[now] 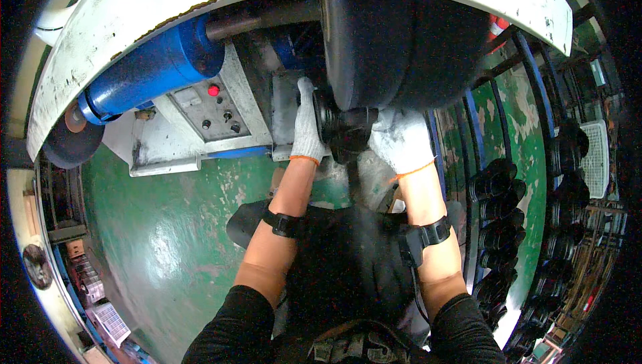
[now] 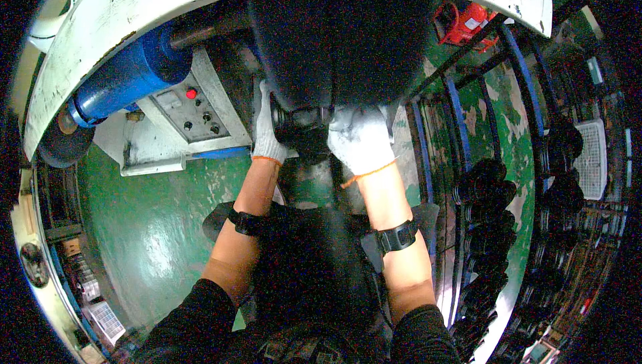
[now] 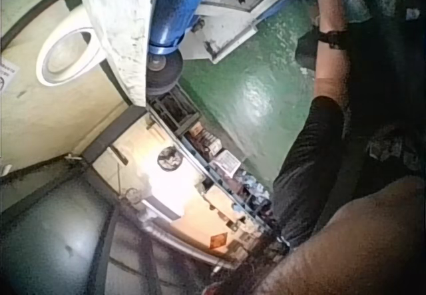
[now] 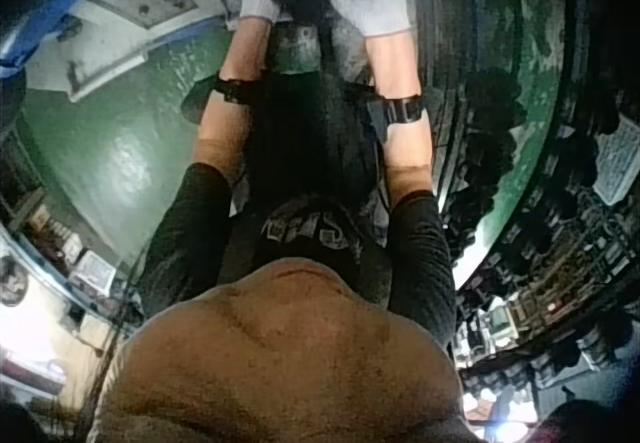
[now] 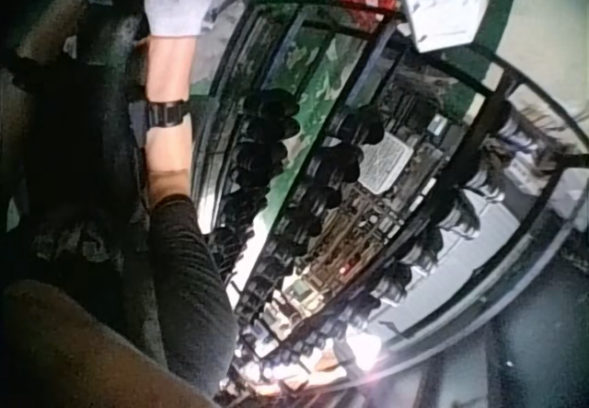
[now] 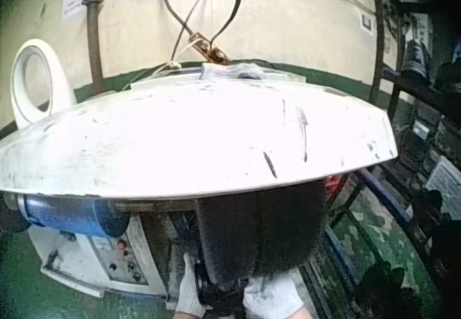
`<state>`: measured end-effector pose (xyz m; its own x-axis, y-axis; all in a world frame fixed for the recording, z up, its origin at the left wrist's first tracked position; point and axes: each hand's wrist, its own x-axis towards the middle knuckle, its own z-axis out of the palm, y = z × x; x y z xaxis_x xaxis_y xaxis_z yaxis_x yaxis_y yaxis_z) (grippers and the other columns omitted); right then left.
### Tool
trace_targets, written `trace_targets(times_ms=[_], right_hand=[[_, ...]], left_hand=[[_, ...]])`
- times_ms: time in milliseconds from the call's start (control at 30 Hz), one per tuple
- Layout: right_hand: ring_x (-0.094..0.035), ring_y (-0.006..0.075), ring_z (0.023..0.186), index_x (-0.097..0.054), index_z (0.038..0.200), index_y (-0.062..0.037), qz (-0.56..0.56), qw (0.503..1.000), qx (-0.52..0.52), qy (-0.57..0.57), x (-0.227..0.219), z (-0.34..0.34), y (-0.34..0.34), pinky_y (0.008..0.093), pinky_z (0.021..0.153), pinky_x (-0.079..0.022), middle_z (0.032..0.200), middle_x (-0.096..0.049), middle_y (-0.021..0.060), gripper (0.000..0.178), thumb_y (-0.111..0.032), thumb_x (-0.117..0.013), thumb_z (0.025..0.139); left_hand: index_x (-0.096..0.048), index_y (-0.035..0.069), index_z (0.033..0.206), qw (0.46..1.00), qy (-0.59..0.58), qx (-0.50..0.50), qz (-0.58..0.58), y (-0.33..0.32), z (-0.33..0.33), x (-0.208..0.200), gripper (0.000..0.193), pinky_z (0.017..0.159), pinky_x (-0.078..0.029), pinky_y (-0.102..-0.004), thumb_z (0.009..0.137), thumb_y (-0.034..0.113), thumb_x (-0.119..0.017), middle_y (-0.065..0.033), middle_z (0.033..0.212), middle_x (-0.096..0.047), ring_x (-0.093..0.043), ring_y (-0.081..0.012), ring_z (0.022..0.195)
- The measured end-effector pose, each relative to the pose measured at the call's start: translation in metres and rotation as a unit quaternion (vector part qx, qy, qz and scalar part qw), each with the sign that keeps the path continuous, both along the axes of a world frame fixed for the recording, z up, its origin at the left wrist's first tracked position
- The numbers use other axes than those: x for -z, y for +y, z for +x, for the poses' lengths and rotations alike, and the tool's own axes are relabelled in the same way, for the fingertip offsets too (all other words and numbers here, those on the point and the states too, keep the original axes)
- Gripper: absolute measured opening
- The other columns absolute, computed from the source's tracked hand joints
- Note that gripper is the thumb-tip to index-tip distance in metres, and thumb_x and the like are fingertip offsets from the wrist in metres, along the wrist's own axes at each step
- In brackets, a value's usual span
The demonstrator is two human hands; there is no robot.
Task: Polishing black shoes using a rotating brush machine.
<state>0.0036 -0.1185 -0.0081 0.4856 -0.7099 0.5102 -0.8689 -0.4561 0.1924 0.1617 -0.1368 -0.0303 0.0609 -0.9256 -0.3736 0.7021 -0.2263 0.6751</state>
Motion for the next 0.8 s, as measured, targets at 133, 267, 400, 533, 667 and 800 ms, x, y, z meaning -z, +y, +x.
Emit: trace_targets(times_ms=[133, 267, 400, 533, 667, 800], right_hand=[[-0.056, 0.0243, 0.064, -0.059, 0.074, -0.0046, 0.045, 0.999, 0.017, 0.013, 0.015, 0.007, 0.002, 0.0389, 0.06, -0.046, 0.072, -0.057, 0.0114, 0.019, -0.015, -0.055, 0.059], [-0.056, 0.0236, 0.065, -0.058, 0.077, -0.0045, 0.022, 0.999, -0.012, 0.02, 0.0, 0.015, 0.003, 0.0374, 0.06, -0.047, 0.073, -0.058, 0.0119, 0.015, -0.013, -0.052, 0.066], [-0.056, 0.0293, 0.073, -0.057, 0.086, -0.0046, 0.175, 0.963, -0.008, -0.205, 0.048, -0.014, -0.001, 0.0388, 0.069, -0.047, 0.078, -0.058, 0.0159, 0.015, -0.011, -0.05, 0.074], [-0.054, 0.0374, 0.083, -0.057, 0.094, -0.0027, 0.172, 0.973, 0.002, -0.154, 0.043, -0.009, -0.001, 0.0396, 0.077, -0.045, 0.086, -0.058, 0.0192, 0.019, -0.005, -0.052, 0.075], [-0.053, 0.0393, 0.085, -0.056, 0.095, -0.0002, 0.219, 0.955, 0.003, -0.2, 0.039, -0.004, -0.005, 0.039, 0.076, -0.044, 0.088, -0.057, 0.0205, 0.02, -0.004, -0.052, 0.076], [-0.054, 0.0339, 0.084, -0.056, 0.096, -0.0004, 0.3, 0.797, 0.056, -0.521, 0.037, 0.016, -0.014, 0.0374, 0.075, -0.043, 0.091, -0.059, 0.0178, 0.017, -0.003, -0.048, 0.081]], left_hand=[[-0.042, 0.001, 0.127, 1.0, 0.018, 0.016, 0.012, 0.001, 0.015, 0.003, 0.073, 0.094, -0.039, -0.0311, 0.086, 0.06, -0.039, -0.009, 0.126, -0.049, -0.05, -0.022, 0.109], [-0.029, 0.002, 0.137, 0.985, -0.16, 0.027, 0.062, 0.012, 0.011, -0.024, 0.078, 0.103, -0.025, -0.0272, 0.086, 0.061, -0.036, -0.0063, 0.138, -0.036, -0.036, -0.0182, 0.124], [-0.025, 0.001, 0.138, 0.983, -0.174, 0.048, -0.015, 0.001, -0.005, -0.009, 0.079, 0.106, -0.018, -0.0257, 0.087, 0.061, -0.034, -0.006, 0.143, -0.028, -0.027, -0.0169, 0.13], [-0.04, 0.007, 0.132, 0.976, -0.216, -0.003, 0.041, -0.001, 0.016, 0.0, 0.065, 0.094, -0.036, -0.0279, 0.088, 0.054, -0.043, -0.0056, 0.127, -0.048, -0.047, -0.0181, 0.111], [-0.032, 0.002, 0.135, 0.968, -0.209, 0.067, 0.118, -0.001, 0.017, -0.014, 0.073, 0.1, -0.027, -0.0277, 0.088, 0.058, -0.036, -0.0083, 0.134, -0.038, -0.038, -0.0193, 0.119], [-0.028, 0.001, 0.136, 0.984, -0.163, 0.073, 0.016, -0.007, 0.023, 0.018, 0.072, 0.103, -0.024, -0.0282, 0.09, 0.056, -0.034, -0.0091, 0.137, -0.037, -0.035, -0.0216, 0.125]])
